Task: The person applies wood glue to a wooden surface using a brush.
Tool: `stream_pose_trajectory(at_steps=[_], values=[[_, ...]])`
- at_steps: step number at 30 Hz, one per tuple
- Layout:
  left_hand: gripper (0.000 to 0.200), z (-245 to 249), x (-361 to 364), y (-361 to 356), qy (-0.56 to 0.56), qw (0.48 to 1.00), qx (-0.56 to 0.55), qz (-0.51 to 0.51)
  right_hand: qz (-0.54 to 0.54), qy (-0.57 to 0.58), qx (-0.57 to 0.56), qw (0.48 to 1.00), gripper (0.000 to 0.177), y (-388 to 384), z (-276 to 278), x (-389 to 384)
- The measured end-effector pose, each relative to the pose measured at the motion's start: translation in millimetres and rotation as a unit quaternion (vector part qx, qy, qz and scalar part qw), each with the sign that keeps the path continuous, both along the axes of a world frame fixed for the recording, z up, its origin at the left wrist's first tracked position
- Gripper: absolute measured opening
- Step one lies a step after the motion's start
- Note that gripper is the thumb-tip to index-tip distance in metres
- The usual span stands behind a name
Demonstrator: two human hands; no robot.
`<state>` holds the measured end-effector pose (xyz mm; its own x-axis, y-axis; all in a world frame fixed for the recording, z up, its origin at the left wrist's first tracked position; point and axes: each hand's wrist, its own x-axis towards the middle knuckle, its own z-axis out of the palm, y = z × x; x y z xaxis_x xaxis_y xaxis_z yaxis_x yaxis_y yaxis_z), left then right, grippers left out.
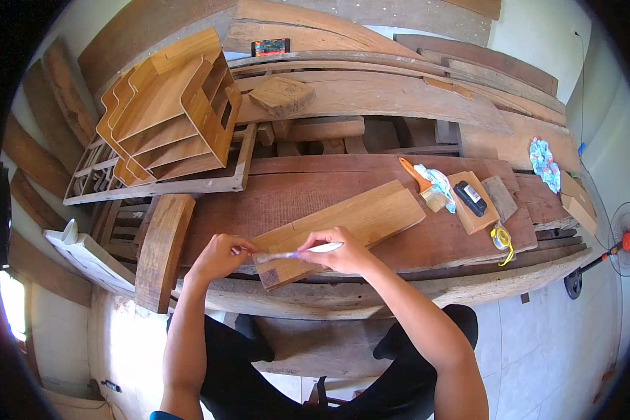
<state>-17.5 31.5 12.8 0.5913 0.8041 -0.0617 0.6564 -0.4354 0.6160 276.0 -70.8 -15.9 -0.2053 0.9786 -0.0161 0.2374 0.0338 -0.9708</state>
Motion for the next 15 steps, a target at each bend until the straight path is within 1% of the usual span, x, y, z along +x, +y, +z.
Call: stream_pose_trajectory(at_steps=[1, 4, 7, 10, 13, 14, 15], values=[[0.026, 0, 1, 0, 0.0, 1.0, 0.001, 0.001, 0.029, -0.003, 0.0, 1.0, 0.017, 1, 1, 2], [0.027, -2, 0, 1, -0.001, 1.0, 0.0, 0.006, -0.051, 0.03, -0.029, 0.998, 0.018, -2, 7, -3], [0.029, -2, 2, 0, 0.012, 1.0, 0.024, 0.001, 0.02, 0.017, 0.018, 0.999, 0.018, 2, -1, -2], [0.033, -5, 3, 0, 0.004, 0.999, 0.035, 0.012, -0.013, 0.028, -0.035, 0.999, 0.017, -2, 7, -3], [0.035, -2, 5, -1, -0.003, 0.999, 0.042, 0.009, -0.022, -0.042, 0.1, 0.994, 0.017, -3, -1, -11], [0.035, -1, 5, -2, -0.009, 0.999, 0.036, 0.007, 0.007, -0.012, 0.065, 0.998, 0.018, -3, -2, -10], [0.034, 1, 6, -3, -0.015, 0.999, 0.031, 0.007, -0.009, -0.015, 0.039, 0.999, 0.018, -3, 2, -11]])
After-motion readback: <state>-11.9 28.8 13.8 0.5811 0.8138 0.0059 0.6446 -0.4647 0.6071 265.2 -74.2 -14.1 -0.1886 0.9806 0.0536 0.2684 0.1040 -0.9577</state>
